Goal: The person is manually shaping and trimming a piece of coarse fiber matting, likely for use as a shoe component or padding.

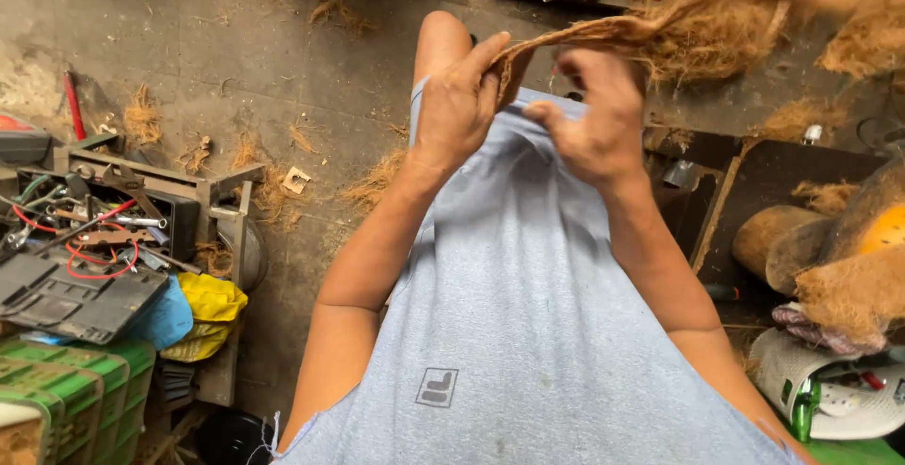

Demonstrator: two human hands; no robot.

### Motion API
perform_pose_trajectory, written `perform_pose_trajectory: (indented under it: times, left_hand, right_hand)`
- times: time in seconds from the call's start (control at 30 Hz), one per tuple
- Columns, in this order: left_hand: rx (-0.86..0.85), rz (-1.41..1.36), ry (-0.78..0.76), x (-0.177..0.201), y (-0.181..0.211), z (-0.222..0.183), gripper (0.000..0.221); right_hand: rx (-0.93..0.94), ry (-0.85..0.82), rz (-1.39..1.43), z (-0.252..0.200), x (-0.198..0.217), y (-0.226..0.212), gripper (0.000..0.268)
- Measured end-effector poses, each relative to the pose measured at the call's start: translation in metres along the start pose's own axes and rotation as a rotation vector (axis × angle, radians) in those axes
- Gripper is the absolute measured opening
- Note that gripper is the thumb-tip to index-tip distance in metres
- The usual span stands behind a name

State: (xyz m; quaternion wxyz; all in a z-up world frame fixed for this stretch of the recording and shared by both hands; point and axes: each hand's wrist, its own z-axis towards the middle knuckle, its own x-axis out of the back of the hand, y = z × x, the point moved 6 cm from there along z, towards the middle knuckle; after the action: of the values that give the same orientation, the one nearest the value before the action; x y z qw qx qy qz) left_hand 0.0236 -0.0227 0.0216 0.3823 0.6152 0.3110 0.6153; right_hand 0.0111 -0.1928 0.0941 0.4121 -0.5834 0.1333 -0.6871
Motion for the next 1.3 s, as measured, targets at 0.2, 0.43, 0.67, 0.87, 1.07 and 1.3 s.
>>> perform_pose_trajectory:
  times: [0.2,0.43,0.67,0.87,1.07,1.3]
  left_hand:
    - [-0.152,-0.029,0.046,-0.023,0.016,-0.018,0.038]
    - [-0.175,0.054,0.195,-0.031,0.014,-0.022,0.034]
    - [-0.232,0.012,0.303,-0.033,0.022,-0.026,0.030]
    - [-0.497,0.281,0.459,-0.029,0.052,-0.036,0.028]
    - [-0.624,0.247,0.484,-0.041,0.044,-0.032,0.026]
    - [-0.196,-0.308,0.352,-0.025,0.021,-0.017,0.022]
  right_hand:
    - [-0.223,-0.039,0.416,0.001,-0.022,0.027,0.023]
    - [-0.273,0.205,0.358,-0.026,-0.019,0.064,0.002]
    - [-0.290,0.322,0.783,-0.054,-0.040,0.108,0.020]
    - [-0.320,0.230,0.753,-0.056,-0.031,0.089,0.007]
    - [-0.378,0.190,0.620,-0.076,-0.023,0.112,0.023]
    - [-0.534,0.282,0.745,-0.078,-0.032,0.103,0.045]
